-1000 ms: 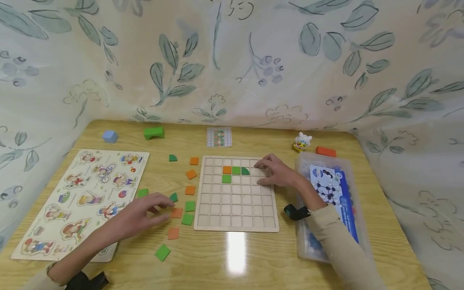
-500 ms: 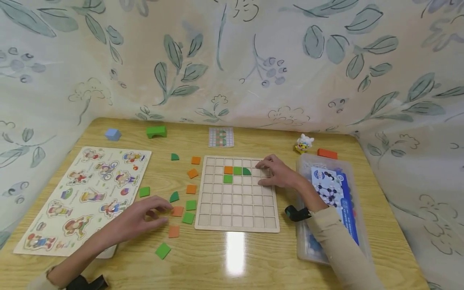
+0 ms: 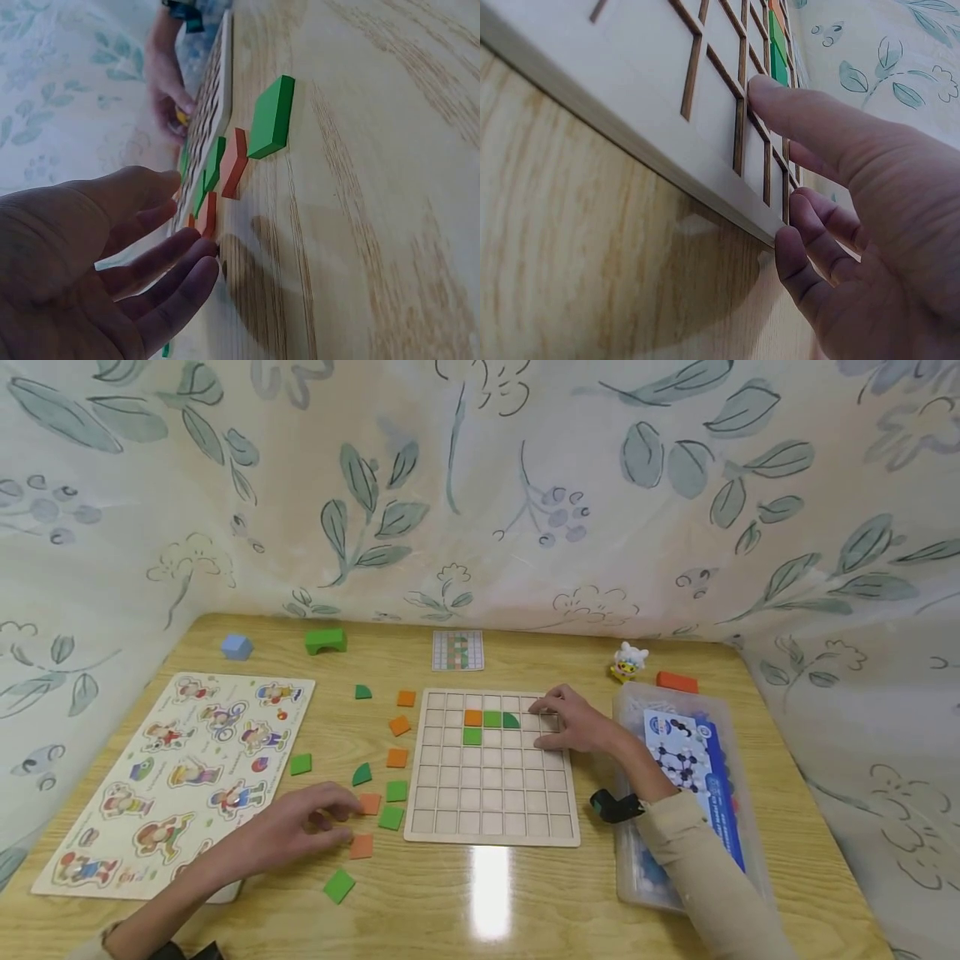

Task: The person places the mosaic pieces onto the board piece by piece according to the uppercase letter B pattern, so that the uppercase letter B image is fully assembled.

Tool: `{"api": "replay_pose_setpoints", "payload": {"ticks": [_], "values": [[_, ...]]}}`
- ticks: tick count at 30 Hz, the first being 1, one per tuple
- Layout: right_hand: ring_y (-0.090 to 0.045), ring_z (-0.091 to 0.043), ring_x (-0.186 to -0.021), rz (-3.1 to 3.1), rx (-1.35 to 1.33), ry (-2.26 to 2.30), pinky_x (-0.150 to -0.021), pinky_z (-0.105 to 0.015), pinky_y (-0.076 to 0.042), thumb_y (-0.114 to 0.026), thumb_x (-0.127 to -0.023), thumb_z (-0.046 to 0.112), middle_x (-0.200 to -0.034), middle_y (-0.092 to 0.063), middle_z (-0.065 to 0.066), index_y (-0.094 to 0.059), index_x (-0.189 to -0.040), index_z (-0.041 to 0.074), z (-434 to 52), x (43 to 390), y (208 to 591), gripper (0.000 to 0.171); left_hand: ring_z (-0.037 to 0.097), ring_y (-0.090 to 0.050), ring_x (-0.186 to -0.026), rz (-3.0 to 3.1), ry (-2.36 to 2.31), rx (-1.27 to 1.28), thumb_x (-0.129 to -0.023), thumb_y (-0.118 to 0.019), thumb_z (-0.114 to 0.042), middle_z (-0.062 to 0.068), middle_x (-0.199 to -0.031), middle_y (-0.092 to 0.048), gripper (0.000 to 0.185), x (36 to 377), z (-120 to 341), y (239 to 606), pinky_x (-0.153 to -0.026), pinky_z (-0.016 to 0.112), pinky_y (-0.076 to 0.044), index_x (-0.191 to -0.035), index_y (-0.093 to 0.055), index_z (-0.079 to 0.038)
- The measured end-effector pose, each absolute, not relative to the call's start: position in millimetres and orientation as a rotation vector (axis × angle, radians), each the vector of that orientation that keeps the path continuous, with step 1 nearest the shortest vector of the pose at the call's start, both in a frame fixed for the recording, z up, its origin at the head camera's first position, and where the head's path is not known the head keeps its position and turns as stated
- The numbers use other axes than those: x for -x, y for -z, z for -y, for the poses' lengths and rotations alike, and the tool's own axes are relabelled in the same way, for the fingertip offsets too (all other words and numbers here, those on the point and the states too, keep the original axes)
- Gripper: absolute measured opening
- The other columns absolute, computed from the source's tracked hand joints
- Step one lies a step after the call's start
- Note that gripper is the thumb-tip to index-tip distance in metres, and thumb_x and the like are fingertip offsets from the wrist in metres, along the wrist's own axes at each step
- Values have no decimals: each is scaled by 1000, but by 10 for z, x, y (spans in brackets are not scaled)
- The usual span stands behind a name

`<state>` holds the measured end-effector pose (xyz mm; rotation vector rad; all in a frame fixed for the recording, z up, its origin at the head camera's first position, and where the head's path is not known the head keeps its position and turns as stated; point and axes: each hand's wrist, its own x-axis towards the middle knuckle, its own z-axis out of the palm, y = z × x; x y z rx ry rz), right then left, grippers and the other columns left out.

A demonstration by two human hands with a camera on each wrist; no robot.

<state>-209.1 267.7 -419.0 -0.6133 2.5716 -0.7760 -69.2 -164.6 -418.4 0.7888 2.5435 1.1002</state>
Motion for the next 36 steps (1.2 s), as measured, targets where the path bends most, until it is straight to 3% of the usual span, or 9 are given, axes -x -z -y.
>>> {"api": "replay_pose_setpoints", "payload": {"ticks": [12, 36], "values": [[-42, -27, -104, -2580, 625, 778, -82, -35, -36, -74, -85, 29, -124, -40, -17, -58, -128, 10, -2681, 2095, 4193, 50, 10, -61, -89, -2566, -1145, -834, -88, -71, -18, 0, -104, -66, 25, 631, 1646, 4235, -75, 23, -53, -112, -66, -12], [-43, -27, -106, -2577, 633, 772, -84, -37, -38, -73, -86, 33, -125, -41, -16, -57, -129, 11, -2687, 2099, 4206, 51, 7, -59, -89, -2513, -1158, -807, -92, -67, -25, -1, -105, -65, 25, 614, 1642, 4242, -75, 22, -52, -114, -66, -14]]}}
